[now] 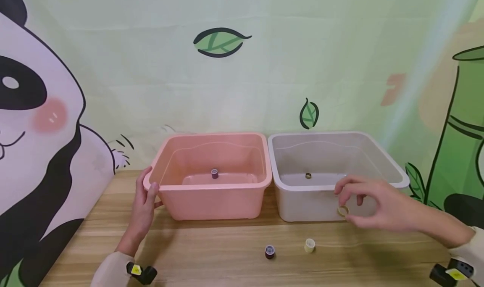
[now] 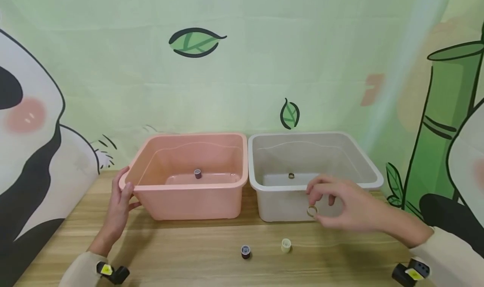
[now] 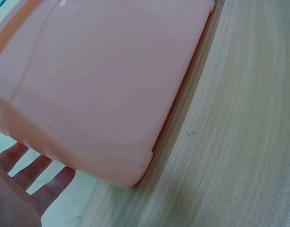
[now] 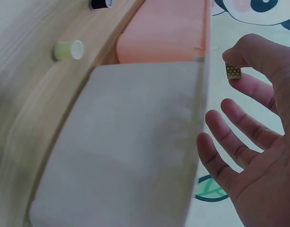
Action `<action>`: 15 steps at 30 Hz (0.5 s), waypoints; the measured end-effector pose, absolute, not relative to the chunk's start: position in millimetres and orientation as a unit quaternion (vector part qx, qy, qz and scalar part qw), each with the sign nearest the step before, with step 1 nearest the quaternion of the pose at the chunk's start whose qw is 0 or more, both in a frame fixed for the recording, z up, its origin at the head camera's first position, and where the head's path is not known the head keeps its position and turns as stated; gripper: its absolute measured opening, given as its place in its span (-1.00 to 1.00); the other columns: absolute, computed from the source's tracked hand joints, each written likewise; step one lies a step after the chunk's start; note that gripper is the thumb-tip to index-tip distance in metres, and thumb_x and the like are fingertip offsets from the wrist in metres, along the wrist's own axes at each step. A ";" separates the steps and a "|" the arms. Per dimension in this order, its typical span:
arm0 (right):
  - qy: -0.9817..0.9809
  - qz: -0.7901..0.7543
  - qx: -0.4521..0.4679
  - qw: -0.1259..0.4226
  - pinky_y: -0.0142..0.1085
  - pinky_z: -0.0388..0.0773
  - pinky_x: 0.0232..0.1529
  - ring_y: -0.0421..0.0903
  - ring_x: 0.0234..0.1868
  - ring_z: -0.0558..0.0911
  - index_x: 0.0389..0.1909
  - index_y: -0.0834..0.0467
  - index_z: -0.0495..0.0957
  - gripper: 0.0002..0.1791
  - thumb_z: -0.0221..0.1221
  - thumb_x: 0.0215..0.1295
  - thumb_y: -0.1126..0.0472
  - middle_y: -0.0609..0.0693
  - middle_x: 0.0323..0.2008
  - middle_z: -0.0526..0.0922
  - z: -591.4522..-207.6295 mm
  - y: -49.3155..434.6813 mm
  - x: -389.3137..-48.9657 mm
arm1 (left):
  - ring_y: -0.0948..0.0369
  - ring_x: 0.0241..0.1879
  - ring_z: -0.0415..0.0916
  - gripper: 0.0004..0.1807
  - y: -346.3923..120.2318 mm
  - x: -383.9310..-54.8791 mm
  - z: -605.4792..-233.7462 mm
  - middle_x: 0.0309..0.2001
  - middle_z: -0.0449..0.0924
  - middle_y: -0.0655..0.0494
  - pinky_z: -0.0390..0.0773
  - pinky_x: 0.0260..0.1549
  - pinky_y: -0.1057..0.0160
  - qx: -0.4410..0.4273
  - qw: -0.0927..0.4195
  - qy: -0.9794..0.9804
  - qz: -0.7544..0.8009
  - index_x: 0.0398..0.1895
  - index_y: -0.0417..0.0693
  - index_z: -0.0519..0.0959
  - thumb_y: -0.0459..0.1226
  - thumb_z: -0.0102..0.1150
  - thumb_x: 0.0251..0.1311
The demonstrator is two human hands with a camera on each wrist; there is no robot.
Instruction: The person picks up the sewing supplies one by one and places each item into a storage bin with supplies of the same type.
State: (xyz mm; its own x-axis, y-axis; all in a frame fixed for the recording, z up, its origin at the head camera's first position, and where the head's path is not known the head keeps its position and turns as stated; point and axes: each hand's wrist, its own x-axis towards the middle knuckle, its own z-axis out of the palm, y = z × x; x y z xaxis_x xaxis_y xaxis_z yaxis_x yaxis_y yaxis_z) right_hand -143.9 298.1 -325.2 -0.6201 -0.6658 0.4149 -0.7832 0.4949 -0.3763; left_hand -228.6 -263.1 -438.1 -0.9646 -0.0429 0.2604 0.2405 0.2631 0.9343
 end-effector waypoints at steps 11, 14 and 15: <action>-0.872 0.251 0.393 0.150 -0.39 0.49 -0.21 -0.30 -0.12 0.54 -0.23 -0.23 0.58 -0.46 0.49 -0.03 0.46 -0.30 0.02 0.58 -290.2 297.4 -158.8 | -0.16 0.43 0.19 -0.35 -263.4 -230.0 -437.5 0.62 -0.07 0.07 0.60 -0.15 0.39 -0.068 0.118 -0.780 -0.611 0.65 0.44 -0.17 0.00 -0.24 0.63; -0.875 0.243 0.387 0.156 -0.40 0.48 -0.24 -0.32 -0.15 0.55 -0.24 -0.24 0.59 -0.47 0.49 -0.03 0.45 -0.31 0.02 0.58 -286.2 298.6 -163.2 | -0.17 0.42 0.20 -0.35 -262.9 -229.9 -438.1 0.62 -0.06 0.05 0.60 -0.15 0.38 -0.067 0.119 -0.780 -0.611 0.65 0.42 -0.16 0.00 -0.24 0.63; -0.877 0.242 0.385 0.157 -0.41 0.49 -0.25 -0.32 -0.15 0.55 -0.24 -0.26 0.59 -0.46 0.49 -0.03 0.44 -0.30 0.02 0.58 -285.6 299.2 -164.4 | -0.17 0.42 0.21 -0.35 -262.7 -229.9 -438.1 0.62 -0.05 0.05 0.60 -0.15 0.37 -0.067 0.119 -0.780 -0.611 0.65 0.42 -0.16 0.00 -0.23 0.63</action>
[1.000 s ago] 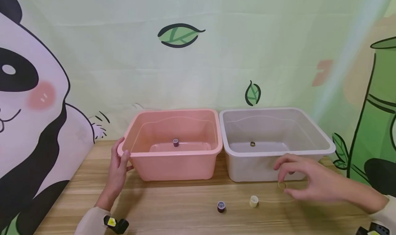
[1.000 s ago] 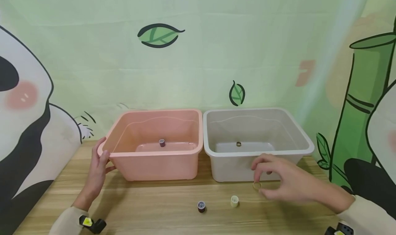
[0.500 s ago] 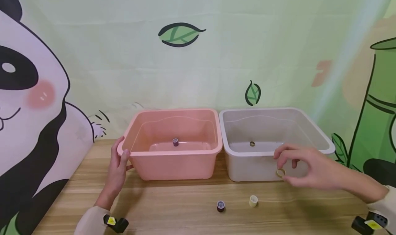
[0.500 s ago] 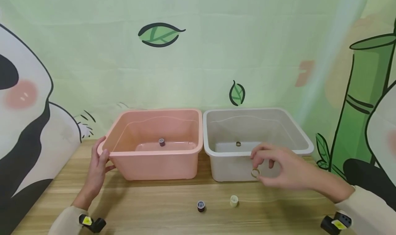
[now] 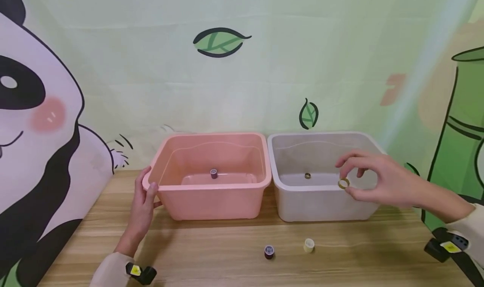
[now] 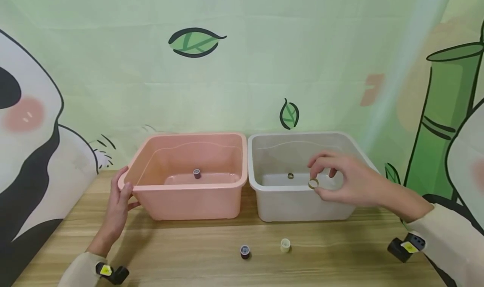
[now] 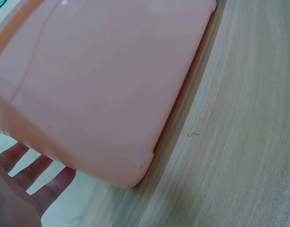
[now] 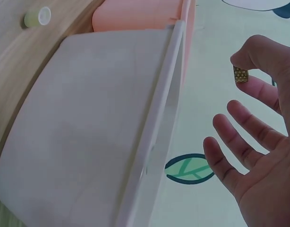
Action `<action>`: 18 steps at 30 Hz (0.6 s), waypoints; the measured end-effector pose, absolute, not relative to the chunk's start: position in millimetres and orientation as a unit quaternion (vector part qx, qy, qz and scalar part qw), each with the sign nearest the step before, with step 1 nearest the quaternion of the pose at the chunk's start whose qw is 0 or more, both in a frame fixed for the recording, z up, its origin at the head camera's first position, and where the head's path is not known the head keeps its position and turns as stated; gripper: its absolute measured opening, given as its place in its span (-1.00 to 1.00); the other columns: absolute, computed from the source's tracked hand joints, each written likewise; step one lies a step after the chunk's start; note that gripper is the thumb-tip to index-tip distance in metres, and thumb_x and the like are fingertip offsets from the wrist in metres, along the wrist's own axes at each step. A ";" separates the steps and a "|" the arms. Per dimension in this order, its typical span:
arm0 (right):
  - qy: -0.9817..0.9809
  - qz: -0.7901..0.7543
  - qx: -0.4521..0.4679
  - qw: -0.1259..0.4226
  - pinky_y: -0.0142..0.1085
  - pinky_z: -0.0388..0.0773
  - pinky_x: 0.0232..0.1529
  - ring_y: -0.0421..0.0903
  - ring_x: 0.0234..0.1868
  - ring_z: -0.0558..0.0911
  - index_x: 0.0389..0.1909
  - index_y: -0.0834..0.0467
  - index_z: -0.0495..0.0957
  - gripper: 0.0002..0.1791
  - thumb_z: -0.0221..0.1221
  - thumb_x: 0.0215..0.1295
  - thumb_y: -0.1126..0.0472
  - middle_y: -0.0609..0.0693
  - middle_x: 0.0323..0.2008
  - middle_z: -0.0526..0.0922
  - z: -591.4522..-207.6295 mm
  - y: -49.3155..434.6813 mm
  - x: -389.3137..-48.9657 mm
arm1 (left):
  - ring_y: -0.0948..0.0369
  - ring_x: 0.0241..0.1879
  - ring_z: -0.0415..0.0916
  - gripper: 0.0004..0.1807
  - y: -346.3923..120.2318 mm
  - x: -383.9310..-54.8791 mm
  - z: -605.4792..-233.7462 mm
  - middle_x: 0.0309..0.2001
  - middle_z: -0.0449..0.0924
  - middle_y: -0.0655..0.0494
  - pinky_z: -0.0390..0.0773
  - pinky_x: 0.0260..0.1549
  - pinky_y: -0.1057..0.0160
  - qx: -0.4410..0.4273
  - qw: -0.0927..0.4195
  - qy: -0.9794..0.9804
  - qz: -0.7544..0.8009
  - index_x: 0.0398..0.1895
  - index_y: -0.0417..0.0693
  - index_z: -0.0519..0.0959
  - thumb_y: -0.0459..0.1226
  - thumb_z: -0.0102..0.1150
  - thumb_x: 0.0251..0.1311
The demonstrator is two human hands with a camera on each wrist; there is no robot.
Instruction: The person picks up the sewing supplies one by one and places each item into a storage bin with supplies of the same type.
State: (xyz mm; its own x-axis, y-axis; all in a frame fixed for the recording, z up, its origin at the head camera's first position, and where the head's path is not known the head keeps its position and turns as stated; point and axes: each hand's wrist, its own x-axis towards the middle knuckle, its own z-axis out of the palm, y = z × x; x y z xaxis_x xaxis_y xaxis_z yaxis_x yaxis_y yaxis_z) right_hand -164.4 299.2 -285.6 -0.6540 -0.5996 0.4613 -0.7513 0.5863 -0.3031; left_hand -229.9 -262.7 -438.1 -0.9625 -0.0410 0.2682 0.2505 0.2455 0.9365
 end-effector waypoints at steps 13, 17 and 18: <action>-0.873 0.234 0.388 0.179 -0.51 0.49 -0.09 -0.29 0.02 0.56 -0.25 -0.16 0.62 -0.52 0.49 -0.05 0.46 -0.20 0.05 0.63 -275.1 302.6 -185.8 | -0.15 0.43 0.21 -0.36 -262.5 -229.3 -437.5 0.62 -0.05 0.09 0.61 -0.15 0.38 -0.075 0.126 -0.778 -0.610 0.65 0.41 -0.14 -0.01 -0.23 0.63; -0.887 0.218 0.369 0.172 -0.51 0.36 0.09 -0.18 0.23 0.53 -0.27 -0.26 0.61 -0.50 0.49 -0.03 0.42 -0.18 0.17 0.62 -270.6 302.7 -193.0 | -0.16 0.44 0.20 -0.36 -262.6 -229.2 -437.7 0.62 -0.05 0.10 0.62 -0.16 0.38 -0.075 0.125 -0.777 -0.612 0.64 0.42 -0.14 -0.01 -0.23 0.63; -0.889 0.214 0.366 0.171 -0.51 0.33 0.11 -0.15 0.25 0.53 -0.27 -0.27 0.60 -0.50 0.49 -0.03 0.41 -0.17 0.20 0.62 -269.8 303.0 -195.3 | -0.16 0.44 0.20 -0.36 -262.7 -229.1 -437.9 0.62 -0.05 0.10 0.61 -0.16 0.38 -0.075 0.125 -0.777 -0.612 0.64 0.42 -0.14 -0.02 -0.23 0.63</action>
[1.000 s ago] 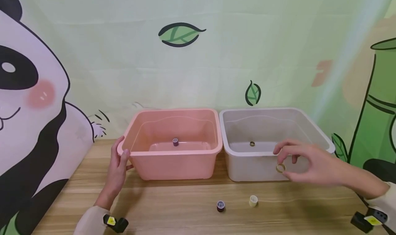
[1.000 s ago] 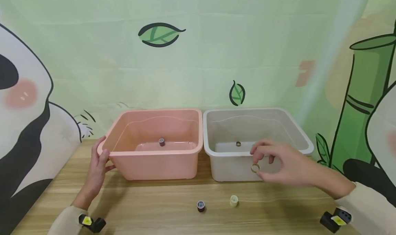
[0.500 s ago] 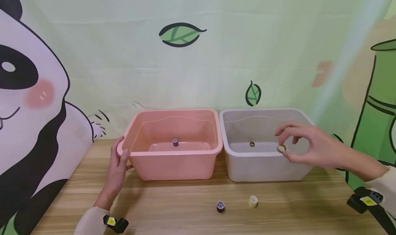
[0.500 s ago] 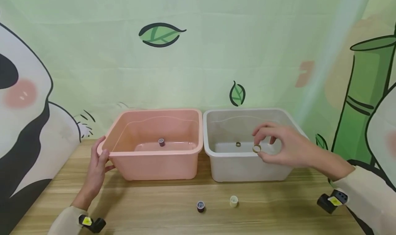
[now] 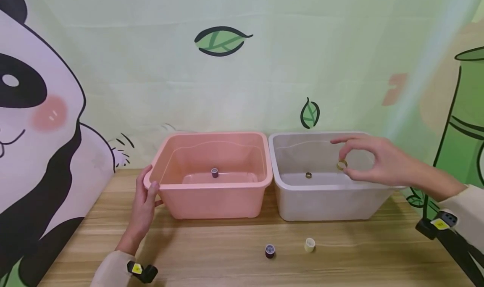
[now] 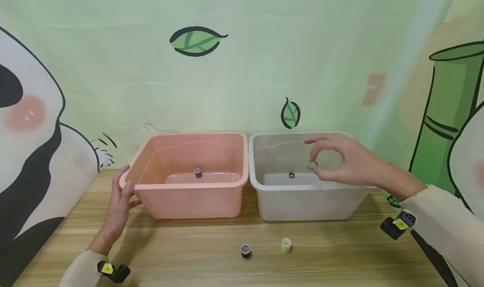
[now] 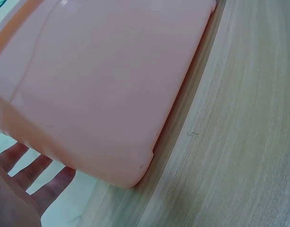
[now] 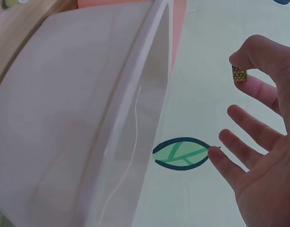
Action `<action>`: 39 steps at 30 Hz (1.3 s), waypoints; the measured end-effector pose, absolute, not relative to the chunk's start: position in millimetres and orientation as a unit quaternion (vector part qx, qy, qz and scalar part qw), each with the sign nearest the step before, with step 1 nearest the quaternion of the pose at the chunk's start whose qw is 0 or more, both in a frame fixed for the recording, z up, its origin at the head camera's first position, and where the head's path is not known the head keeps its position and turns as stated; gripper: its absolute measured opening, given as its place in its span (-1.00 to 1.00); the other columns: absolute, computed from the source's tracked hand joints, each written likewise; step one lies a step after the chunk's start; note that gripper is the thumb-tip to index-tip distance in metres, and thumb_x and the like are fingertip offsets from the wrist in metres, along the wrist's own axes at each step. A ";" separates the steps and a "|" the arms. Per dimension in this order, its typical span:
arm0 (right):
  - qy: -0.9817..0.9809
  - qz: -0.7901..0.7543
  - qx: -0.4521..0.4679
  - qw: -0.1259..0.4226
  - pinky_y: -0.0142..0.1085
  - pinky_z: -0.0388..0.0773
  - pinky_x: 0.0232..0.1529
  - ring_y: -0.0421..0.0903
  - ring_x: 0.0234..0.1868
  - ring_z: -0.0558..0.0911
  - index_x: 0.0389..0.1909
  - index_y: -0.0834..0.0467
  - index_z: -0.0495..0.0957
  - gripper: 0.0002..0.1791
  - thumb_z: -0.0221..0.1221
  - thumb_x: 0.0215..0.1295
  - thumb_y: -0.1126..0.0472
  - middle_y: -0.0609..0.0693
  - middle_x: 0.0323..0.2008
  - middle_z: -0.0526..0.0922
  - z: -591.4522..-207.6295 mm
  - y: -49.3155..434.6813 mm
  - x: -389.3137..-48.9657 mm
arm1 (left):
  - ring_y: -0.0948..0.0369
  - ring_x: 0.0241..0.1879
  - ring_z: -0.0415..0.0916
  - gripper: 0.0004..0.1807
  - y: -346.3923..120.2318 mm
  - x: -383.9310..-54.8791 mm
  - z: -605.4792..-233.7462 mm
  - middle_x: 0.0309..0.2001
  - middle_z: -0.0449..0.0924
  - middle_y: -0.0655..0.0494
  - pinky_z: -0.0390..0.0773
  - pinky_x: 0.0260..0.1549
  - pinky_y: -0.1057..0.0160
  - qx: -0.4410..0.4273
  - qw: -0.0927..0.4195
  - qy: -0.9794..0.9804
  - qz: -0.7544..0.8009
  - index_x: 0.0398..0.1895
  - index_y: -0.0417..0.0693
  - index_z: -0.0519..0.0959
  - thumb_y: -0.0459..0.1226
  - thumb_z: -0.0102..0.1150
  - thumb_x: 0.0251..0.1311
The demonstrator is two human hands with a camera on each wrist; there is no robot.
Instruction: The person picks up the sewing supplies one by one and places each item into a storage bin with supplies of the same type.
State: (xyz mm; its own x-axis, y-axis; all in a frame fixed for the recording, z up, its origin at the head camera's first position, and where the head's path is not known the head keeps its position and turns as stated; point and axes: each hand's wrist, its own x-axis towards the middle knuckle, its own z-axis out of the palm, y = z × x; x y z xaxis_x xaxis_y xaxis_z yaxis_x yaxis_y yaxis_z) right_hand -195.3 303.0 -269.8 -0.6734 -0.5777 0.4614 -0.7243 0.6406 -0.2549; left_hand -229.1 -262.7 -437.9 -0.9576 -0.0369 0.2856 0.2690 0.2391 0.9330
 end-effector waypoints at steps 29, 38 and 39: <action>-0.947 0.218 0.229 0.054 0.28 0.33 0.31 0.25 0.43 0.35 -0.20 -0.02 0.67 -0.85 0.40 0.25 0.20 0.16 0.39 0.46 -264.9 319.1 -263.5 | -0.14 0.44 0.21 -0.35 -263.4 -230.0 -436.4 0.62 -0.04 0.12 0.57 0.09 -0.21 -0.063 0.125 -0.787 -0.601 0.64 0.46 -0.13 0.05 -0.21 0.61; -0.951 0.227 0.207 0.033 0.27 0.32 0.33 0.30 0.45 0.30 -0.18 0.08 0.65 -0.86 0.37 0.27 0.24 0.27 0.38 0.44 -272.3 323.4 -285.0 | -0.17 0.42 0.22 -0.36 -263.9 -229.4 -438.7 0.62 -0.03 0.11 0.64 -0.05 0.18 -0.065 0.123 -0.783 -0.606 0.64 0.44 -0.12 0.01 -0.21 0.62; -0.952 0.228 0.204 0.032 0.27 0.32 0.34 0.30 0.45 0.29 -0.18 0.09 0.64 -0.86 0.37 0.28 0.24 0.28 0.38 0.44 -272.3 323.4 -287.0 | -0.17 0.42 0.22 -0.36 -264.1 -229.3 -438.8 0.62 -0.04 0.12 0.63 -0.07 0.23 -0.064 0.123 -0.783 -0.606 0.64 0.45 -0.12 0.01 -0.21 0.62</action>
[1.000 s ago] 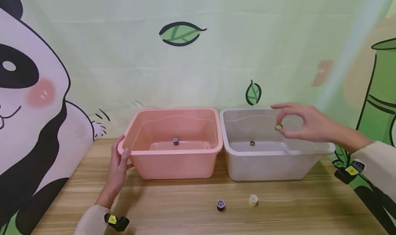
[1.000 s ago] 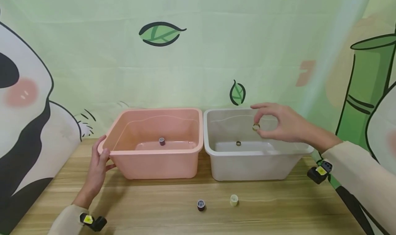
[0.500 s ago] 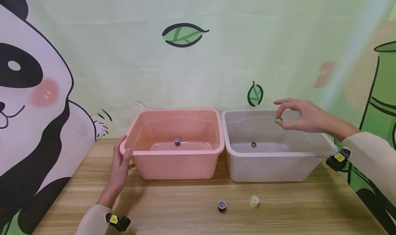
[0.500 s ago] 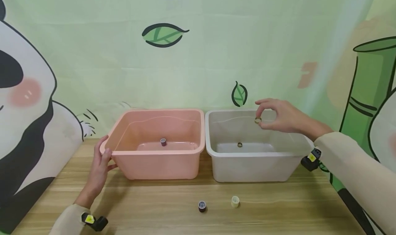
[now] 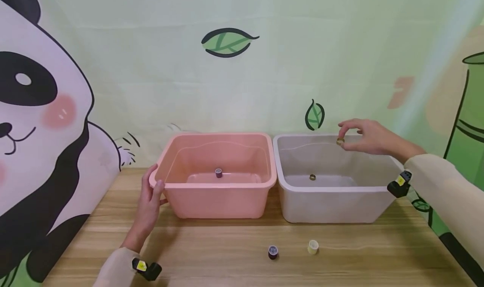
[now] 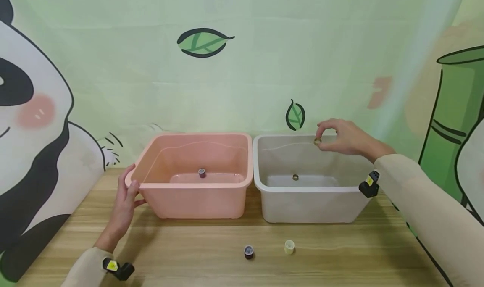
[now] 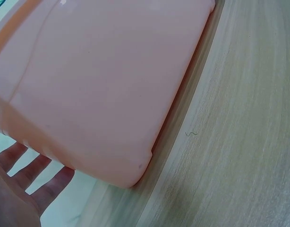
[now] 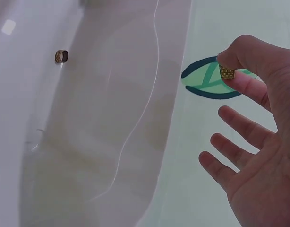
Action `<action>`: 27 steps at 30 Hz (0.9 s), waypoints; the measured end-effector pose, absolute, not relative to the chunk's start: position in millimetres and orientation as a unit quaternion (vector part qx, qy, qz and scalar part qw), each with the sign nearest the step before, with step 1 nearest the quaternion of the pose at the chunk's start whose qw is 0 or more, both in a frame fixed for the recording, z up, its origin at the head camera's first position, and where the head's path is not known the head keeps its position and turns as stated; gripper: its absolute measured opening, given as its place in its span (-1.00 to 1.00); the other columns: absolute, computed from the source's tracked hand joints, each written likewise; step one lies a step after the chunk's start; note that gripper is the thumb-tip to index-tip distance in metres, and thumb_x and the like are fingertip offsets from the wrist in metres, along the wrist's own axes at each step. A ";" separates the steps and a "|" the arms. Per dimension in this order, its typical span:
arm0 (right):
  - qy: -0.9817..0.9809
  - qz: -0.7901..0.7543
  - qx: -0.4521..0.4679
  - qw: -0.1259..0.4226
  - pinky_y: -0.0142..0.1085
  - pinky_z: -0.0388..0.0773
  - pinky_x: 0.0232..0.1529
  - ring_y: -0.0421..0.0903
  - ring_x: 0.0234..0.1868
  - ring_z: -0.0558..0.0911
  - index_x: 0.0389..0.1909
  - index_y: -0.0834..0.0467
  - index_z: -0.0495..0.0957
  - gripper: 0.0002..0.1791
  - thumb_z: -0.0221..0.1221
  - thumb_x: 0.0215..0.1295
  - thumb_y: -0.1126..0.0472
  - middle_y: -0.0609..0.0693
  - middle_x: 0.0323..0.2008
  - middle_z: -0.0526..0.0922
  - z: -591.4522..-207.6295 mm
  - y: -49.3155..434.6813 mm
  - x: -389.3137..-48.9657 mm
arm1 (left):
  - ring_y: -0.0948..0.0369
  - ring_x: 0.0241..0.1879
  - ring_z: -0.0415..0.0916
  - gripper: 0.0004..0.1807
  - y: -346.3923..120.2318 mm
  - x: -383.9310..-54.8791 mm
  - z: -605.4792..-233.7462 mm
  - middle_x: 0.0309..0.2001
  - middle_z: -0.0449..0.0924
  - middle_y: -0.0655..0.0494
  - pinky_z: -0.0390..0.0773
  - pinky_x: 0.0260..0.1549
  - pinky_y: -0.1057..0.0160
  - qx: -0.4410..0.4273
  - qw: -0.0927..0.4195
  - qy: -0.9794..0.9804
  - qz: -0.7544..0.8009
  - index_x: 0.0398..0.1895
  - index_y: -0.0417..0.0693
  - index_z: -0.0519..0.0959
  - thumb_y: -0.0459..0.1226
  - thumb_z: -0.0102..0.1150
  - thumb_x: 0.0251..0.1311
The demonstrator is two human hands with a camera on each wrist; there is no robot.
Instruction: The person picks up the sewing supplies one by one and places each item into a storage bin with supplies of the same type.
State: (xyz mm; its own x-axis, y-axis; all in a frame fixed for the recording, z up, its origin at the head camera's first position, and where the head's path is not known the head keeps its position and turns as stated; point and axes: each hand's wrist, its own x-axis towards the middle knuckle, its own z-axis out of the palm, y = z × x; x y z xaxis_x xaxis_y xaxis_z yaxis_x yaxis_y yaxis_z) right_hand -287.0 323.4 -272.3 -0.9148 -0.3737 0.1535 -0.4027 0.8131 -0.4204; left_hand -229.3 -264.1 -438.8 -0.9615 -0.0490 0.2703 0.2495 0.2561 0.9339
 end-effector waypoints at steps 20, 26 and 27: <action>-0.962 0.207 0.180 0.014 0.31 0.34 0.29 0.37 0.39 0.32 -0.13 0.12 0.63 -0.79 0.38 0.28 0.16 0.35 0.35 0.45 -283.3 322.7 -305.0 | -0.16 0.45 0.22 -0.36 -263.8 -229.8 -439.6 0.62 -0.04 0.12 0.56 0.07 -0.26 -0.064 0.126 -0.783 -0.605 0.64 0.44 -0.12 0.03 -0.21 0.62; -0.963 0.203 0.175 0.013 0.34 0.35 0.25 0.38 0.38 0.32 -0.12 0.12 0.64 -0.78 0.38 0.28 0.15 0.36 0.35 0.45 -285.8 324.6 -308.3 | -0.17 0.45 0.20 -0.36 -263.9 -230.5 -439.5 0.62 -0.04 0.11 0.52 0.10 -0.32 -0.061 0.124 -0.784 -0.605 0.64 0.45 -0.14 0.04 -0.21 0.61; -0.964 0.203 0.173 0.012 0.35 0.35 0.24 0.39 0.38 0.32 -0.11 0.12 0.64 -0.77 0.38 0.29 0.15 0.36 0.35 0.45 -286.0 324.8 -308.8 | -0.16 0.45 0.20 -0.35 -263.9 -230.5 -439.5 0.62 -0.04 0.11 0.52 0.10 -0.32 -0.060 0.124 -0.785 -0.605 0.64 0.46 -0.13 0.04 -0.21 0.61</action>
